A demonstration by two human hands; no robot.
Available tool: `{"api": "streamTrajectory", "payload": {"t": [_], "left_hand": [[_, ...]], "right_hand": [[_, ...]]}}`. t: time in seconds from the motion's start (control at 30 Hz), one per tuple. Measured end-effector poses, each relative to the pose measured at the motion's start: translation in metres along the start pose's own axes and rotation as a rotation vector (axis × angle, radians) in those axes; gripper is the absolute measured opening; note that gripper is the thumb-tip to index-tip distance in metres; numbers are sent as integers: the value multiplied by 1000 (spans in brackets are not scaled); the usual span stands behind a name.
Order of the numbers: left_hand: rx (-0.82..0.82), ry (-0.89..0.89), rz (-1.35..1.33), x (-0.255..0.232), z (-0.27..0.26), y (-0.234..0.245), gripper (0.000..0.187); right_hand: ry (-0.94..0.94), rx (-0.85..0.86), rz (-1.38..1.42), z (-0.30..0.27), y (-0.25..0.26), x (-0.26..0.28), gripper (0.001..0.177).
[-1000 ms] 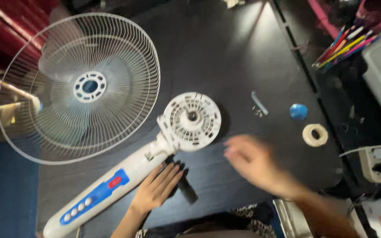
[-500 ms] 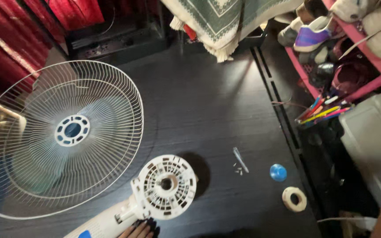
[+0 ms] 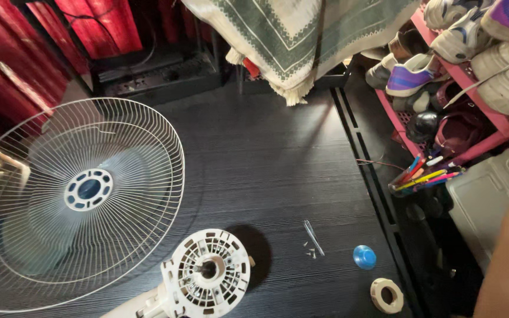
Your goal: The person removes the front grille of a table fan, unscrews the blue central cap, and detaches the fan blade. They then remove the rear motor housing and use a screwdriver to loosen screws on the motor assembly, placing parts on the table.
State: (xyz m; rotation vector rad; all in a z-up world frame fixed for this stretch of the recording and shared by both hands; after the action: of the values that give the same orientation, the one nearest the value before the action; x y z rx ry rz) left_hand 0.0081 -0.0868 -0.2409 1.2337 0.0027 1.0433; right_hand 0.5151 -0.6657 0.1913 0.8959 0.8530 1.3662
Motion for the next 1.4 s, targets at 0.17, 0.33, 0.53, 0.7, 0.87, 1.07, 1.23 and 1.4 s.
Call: {"api": "streamTrajectory", "payload": {"t": [0.17,0.33,0.53,0.7,0.87,1.07,1.23,1.4], "left_hand": [[-39,30,-31,6,-9,32,42],[-75,107,-173,41,17,116,43],[-131,235,-359,77,62,175,44],[-161,239,-377,81,68,185,46],[-222,247,-428,80,62,189,46],[-221,299,-553,84,64,198,48],[-292,291,-530,104,58,223,48],[-230,749,-591,166,64,213,29]], "right_hand": [[249,-313,54,-42,38,28,42],[543,-362,122,-193,78,126,41],[802,-111,629,-423,115,257,33],[770,618,940,-540,74,332,44],[521,714,1105,-602,18,383,47],[2,883,1407,-632,-28,393,41],[-33,866,1465,-632,-32,396,39],[-9,882,1429,-630,-28,395,39]]}}
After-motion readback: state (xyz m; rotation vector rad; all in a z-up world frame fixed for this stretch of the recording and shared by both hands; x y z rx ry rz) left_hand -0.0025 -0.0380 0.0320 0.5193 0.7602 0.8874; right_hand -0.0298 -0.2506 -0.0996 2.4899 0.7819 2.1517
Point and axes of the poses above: each hand's wrist, its own z-axis towards the middle knuckle, its own y-axis out of the back of the hand, x = y × z, the point moved 6 cm from there along z, towards the middle knuckle, and after that the axes turned 3 degrees about z, right-handed, at the moved point
